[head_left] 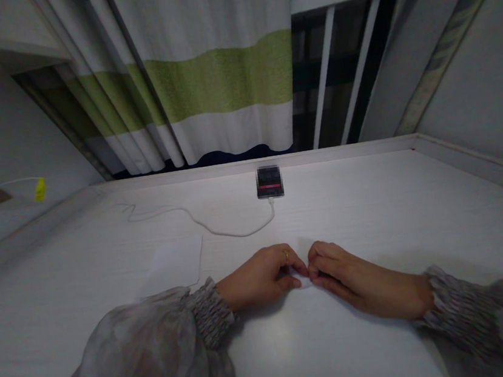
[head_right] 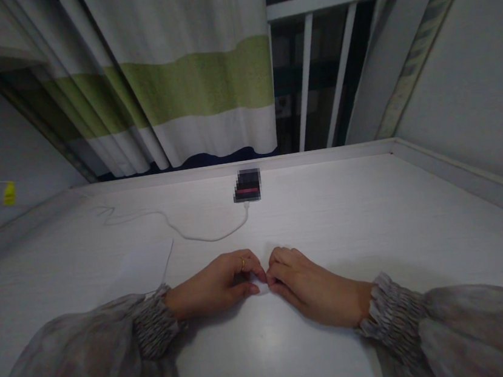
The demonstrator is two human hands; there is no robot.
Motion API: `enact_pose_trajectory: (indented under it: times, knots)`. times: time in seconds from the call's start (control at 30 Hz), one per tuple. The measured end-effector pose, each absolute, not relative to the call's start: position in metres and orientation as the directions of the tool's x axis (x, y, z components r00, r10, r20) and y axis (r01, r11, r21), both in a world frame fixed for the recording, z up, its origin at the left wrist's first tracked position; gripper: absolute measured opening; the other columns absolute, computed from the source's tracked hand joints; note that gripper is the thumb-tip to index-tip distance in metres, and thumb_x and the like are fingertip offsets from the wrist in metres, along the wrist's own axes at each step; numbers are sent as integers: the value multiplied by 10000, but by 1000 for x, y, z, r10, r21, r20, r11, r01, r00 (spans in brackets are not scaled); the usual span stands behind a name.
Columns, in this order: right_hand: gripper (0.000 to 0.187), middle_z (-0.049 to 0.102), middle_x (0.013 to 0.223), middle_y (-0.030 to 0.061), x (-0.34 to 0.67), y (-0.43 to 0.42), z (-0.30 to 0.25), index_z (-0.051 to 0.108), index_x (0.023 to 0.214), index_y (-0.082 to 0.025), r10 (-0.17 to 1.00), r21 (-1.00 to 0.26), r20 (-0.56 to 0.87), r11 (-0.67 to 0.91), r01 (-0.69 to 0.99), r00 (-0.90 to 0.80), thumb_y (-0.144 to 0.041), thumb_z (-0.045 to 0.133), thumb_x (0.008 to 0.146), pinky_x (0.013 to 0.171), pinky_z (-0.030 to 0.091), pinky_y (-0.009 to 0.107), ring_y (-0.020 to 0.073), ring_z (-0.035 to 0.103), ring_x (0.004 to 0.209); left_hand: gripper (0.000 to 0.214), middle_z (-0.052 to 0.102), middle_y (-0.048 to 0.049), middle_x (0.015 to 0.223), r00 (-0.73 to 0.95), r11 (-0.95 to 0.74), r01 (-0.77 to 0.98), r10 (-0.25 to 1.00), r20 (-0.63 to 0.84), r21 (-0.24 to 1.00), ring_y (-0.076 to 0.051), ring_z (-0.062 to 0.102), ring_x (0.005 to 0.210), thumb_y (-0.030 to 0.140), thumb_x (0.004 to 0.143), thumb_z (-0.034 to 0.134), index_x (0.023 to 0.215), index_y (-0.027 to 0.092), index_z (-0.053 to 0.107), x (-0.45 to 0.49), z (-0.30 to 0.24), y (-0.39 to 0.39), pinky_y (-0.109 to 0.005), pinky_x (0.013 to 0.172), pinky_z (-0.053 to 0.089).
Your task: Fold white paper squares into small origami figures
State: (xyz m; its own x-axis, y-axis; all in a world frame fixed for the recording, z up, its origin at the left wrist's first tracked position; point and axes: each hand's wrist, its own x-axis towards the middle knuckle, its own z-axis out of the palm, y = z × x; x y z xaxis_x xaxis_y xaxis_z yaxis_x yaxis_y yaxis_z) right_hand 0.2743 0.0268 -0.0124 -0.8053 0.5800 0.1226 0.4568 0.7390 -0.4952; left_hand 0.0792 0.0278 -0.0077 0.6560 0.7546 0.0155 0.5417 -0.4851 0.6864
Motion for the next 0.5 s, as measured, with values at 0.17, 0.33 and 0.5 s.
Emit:
enact_pose_trajectory:
  times: [0.17,0.33,0.5]
  knots:
    - [134,466,885,65,274,28,-10,487,811,-167,595,-562,83,690,456,-799,-135,367,860,809,408,347,168,446,864,176,582,-33,885,652,-477,534,758,20,698,-135,535,802,106,716,581,881,156,616,79,-11,28,-255,748,420]
    - [147,463,833,55,273,26,-12,469,771,-170,631,-526,86,686,502,-771,-146,358,865,777,415,351,169,443,817,114,583,-27,839,660,-497,535,751,30,684,-126,538,765,109,710,566,805,152,614,79,-9,28,-243,720,430]
    - [127,480,844,60,271,24,-14,463,780,-160,665,-485,101,683,547,-740,-141,368,861,773,416,351,168,445,809,111,600,-30,824,661,-500,509,749,54,701,-118,548,748,96,707,534,763,136,620,80,-8,28,-236,722,431]
